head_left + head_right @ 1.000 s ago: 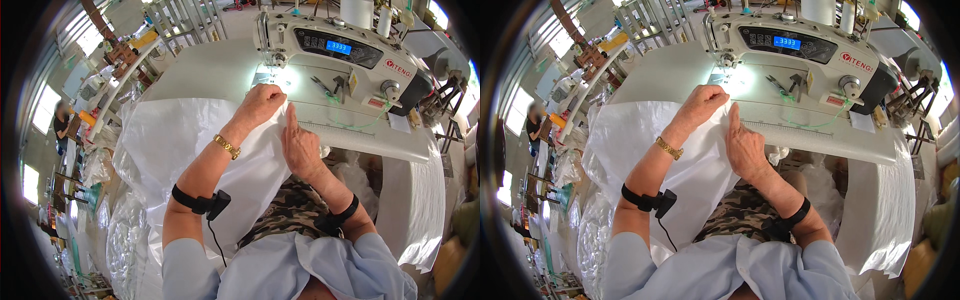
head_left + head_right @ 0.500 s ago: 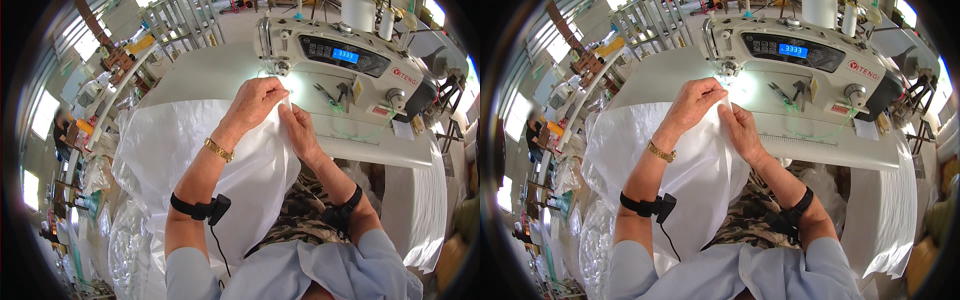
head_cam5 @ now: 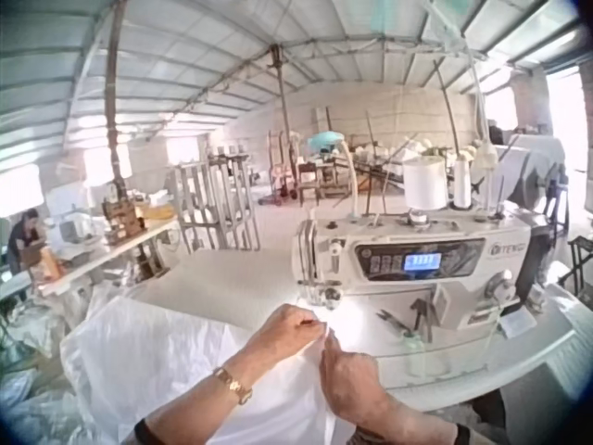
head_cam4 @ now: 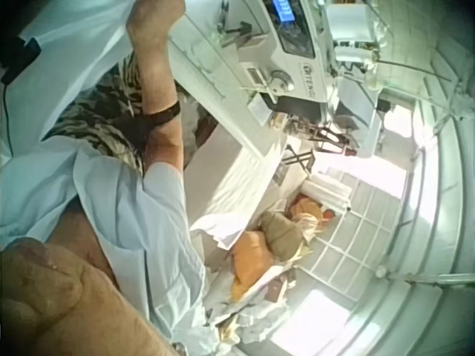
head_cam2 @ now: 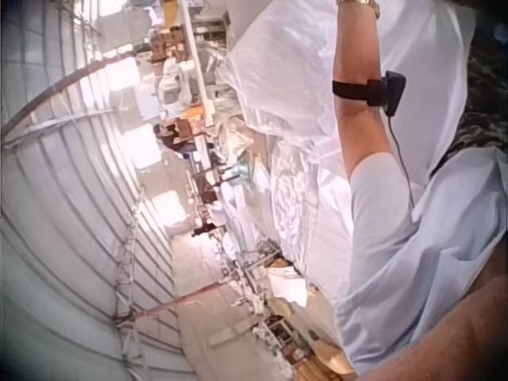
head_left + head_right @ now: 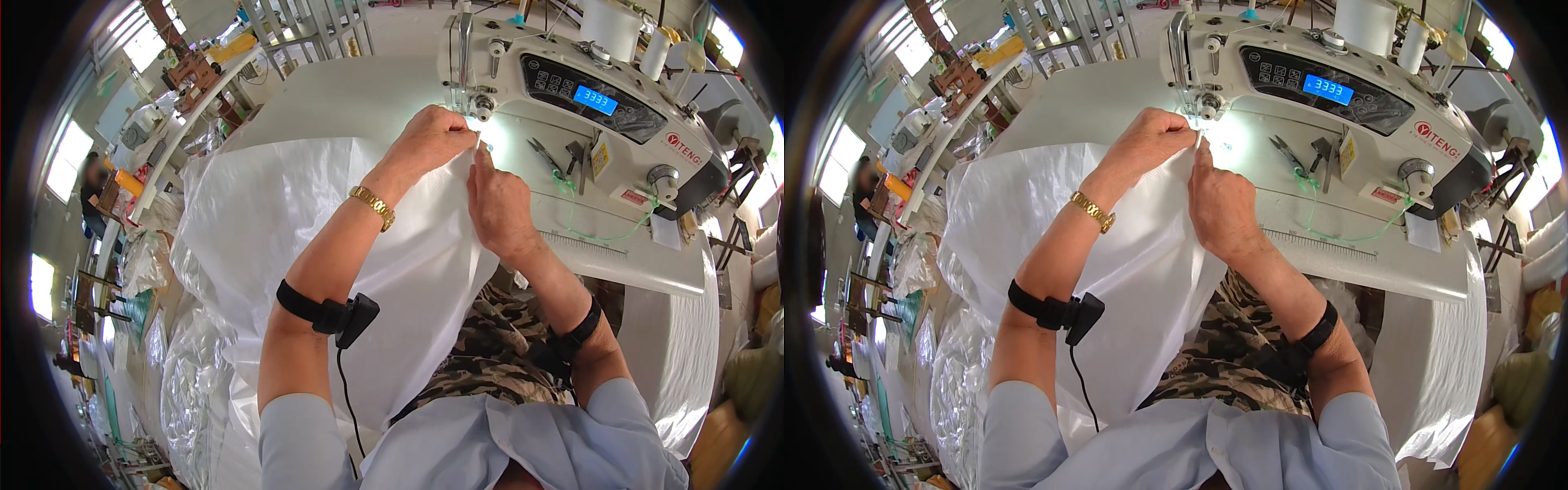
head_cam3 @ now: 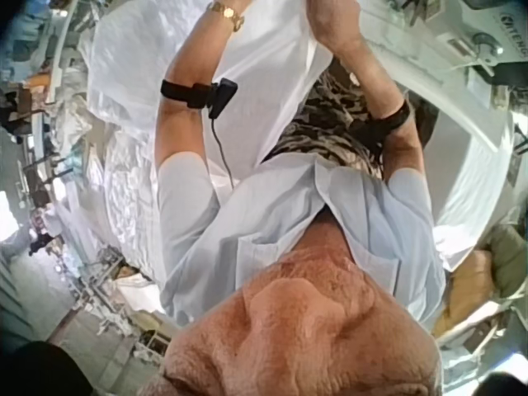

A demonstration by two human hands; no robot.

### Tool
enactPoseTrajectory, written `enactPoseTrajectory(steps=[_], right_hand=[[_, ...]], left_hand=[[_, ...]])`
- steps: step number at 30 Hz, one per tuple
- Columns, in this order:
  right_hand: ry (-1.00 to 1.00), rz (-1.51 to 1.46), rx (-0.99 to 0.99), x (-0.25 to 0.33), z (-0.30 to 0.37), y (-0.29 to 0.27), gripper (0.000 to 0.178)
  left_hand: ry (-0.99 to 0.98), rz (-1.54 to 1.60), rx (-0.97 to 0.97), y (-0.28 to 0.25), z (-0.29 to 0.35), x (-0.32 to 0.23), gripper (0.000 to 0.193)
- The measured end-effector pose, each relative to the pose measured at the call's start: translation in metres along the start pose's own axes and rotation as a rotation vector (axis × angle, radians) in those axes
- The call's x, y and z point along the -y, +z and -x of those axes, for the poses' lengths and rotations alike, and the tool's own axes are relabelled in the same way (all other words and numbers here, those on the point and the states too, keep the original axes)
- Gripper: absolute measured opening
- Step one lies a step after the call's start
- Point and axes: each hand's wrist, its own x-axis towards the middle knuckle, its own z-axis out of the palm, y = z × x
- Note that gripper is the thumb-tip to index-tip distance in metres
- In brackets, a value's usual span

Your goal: The recorder uses an industrial sewing machine to stitch together large white plastic or synthetic fabric sheets in a factory setting.

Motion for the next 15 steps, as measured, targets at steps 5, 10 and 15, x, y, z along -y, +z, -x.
enactPoseTrajectory(steps=[5,10,15], right_hand=[[-0.048,0.272,0.179,-0.008,-0.009,0.012,0.065],[-0.024,0.322,0.218,-0.015,-0.008,0.019,0.062],[-0.048,0.256,0.155,-0.021,-0.004,0.021,0.039]], left_hand=[[0.057,-0.063,-0.033,0.006,-0.008,0.019,0.035],[0.016,-0.192,0.063,0.014,-0.017,0.031,0.036],[0.11,-0.327,-0.011,0.018,-0.026,0.059,0.035]])
